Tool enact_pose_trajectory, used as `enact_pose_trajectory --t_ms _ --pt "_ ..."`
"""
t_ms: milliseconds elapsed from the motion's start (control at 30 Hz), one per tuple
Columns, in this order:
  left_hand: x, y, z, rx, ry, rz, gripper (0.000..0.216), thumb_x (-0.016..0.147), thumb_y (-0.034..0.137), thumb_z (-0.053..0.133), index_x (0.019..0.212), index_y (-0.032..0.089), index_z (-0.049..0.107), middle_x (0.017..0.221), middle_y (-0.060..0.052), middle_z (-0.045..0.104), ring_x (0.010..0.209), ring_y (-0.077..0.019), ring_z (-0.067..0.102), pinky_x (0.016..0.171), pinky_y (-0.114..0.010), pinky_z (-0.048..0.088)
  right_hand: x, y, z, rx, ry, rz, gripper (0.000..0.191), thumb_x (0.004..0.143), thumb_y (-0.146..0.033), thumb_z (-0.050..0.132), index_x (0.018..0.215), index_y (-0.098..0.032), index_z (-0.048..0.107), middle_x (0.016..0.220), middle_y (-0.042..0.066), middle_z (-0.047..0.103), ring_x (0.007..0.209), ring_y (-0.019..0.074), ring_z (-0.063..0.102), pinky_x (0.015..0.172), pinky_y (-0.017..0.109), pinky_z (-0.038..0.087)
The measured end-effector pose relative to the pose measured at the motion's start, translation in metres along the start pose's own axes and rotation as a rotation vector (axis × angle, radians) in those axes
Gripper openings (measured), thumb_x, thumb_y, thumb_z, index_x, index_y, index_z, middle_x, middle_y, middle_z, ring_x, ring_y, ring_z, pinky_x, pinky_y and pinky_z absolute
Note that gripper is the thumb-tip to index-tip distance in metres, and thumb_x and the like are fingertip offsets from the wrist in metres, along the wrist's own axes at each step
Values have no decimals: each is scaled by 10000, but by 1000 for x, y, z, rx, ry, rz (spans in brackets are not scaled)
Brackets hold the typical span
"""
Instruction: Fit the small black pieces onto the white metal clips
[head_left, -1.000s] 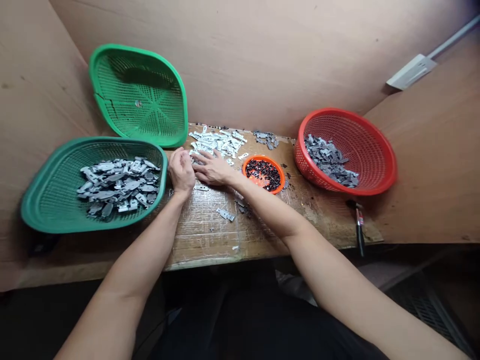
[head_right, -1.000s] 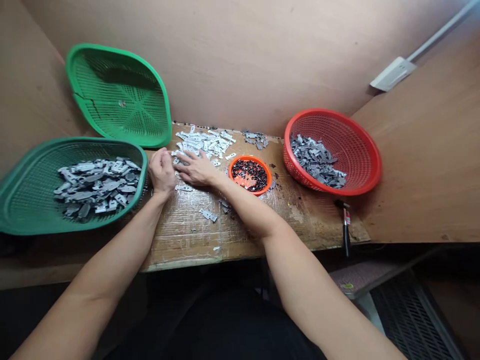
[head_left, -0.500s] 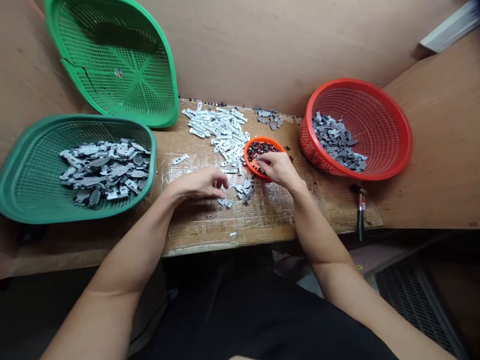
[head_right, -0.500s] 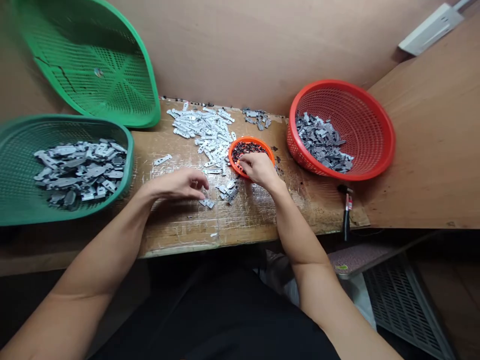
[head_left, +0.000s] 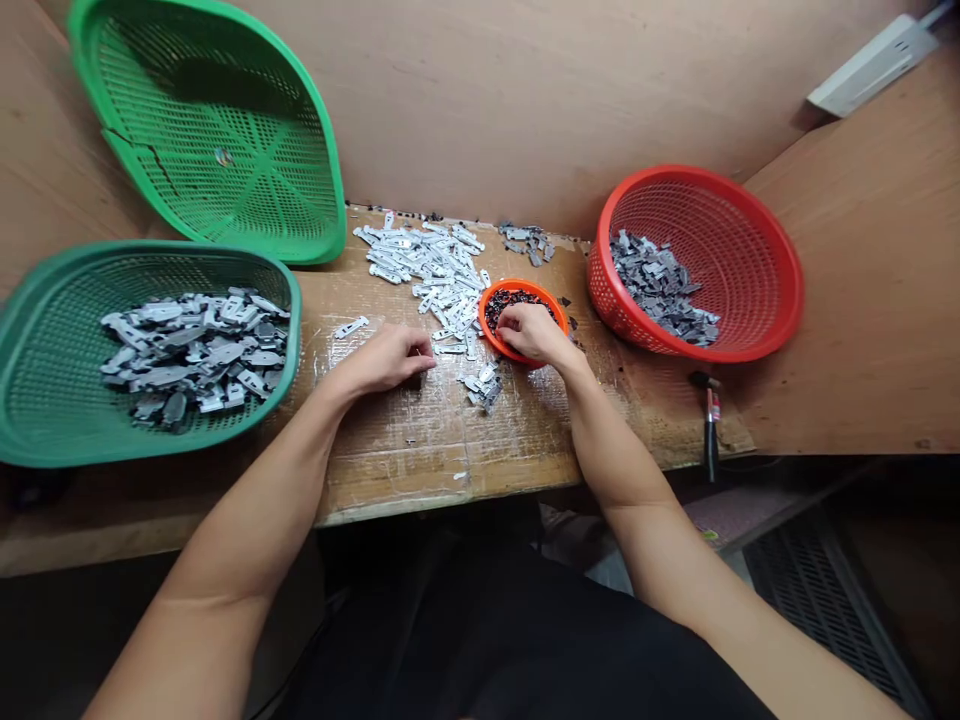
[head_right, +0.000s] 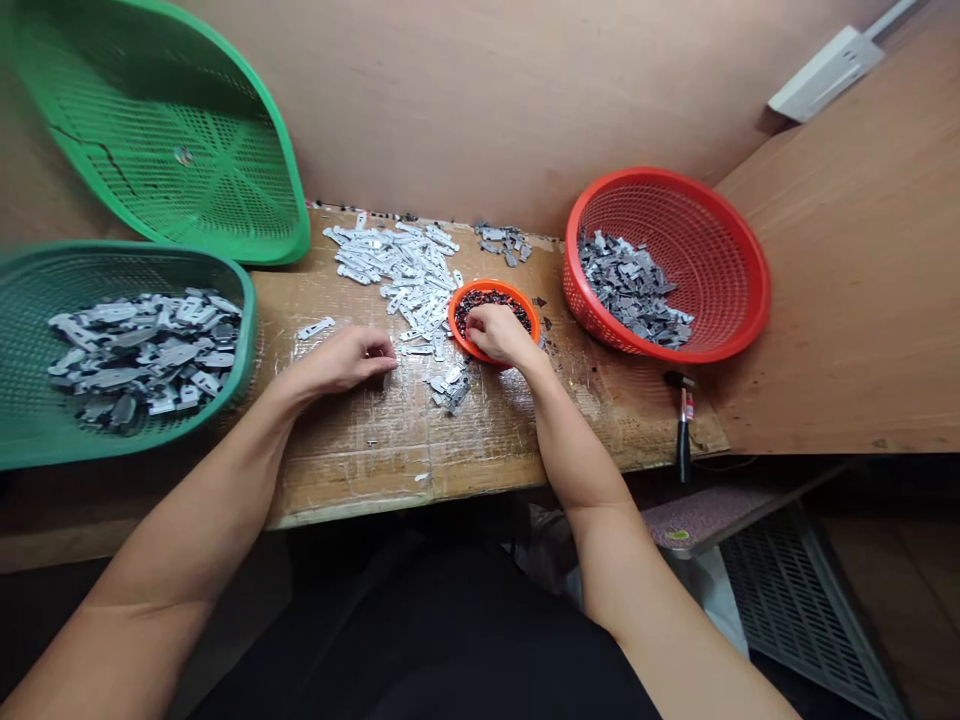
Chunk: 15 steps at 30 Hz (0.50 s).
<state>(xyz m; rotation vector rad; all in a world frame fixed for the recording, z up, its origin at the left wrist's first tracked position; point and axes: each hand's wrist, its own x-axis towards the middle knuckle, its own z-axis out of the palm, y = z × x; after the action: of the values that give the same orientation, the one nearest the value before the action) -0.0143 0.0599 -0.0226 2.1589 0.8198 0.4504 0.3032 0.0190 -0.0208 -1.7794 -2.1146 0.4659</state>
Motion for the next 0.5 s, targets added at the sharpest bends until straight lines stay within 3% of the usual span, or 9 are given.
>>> enact_pose_trajectory --t_ms 133,233,333,500 --pt "1 -14 -8 -116 -37 -57 54 830 260 771 801 241 813 725 -13 771 642 -181 645 643 -308 449 -1 -3 -5 200 166 127 69 801 -141 658 773 -203 667 687 9 646 643 170 536 668 346 400" --pt "3 -23 -6 -228 -30 -88 60 796 277 786 773 233 820 752 -35 796 662 -183 685 637 -305 485 -3 -13 -5 325 225 124 61 783 -151 649 758 -207 652 669 -5 613 623 152 497 628 331 377" --pt "4 -28 -5 -383 53 -141 87 756 310 838 756 224 825 766 -64 803 659 -187 698 635 -323 530 -5 -29 -3 469 161 56 33 793 -199 664 784 -197 696 707 -2 631 634 139 498 626 322 391" --pt "2 -20 -7 -593 131 -159 186 716 266 870 893 211 876 955 -103 846 807 -212 750 737 -356 604 -11 -65 3 668 -45 -28 147 873 -345 734 898 -203 762 747 4 690 674 150 595 661 327 473"
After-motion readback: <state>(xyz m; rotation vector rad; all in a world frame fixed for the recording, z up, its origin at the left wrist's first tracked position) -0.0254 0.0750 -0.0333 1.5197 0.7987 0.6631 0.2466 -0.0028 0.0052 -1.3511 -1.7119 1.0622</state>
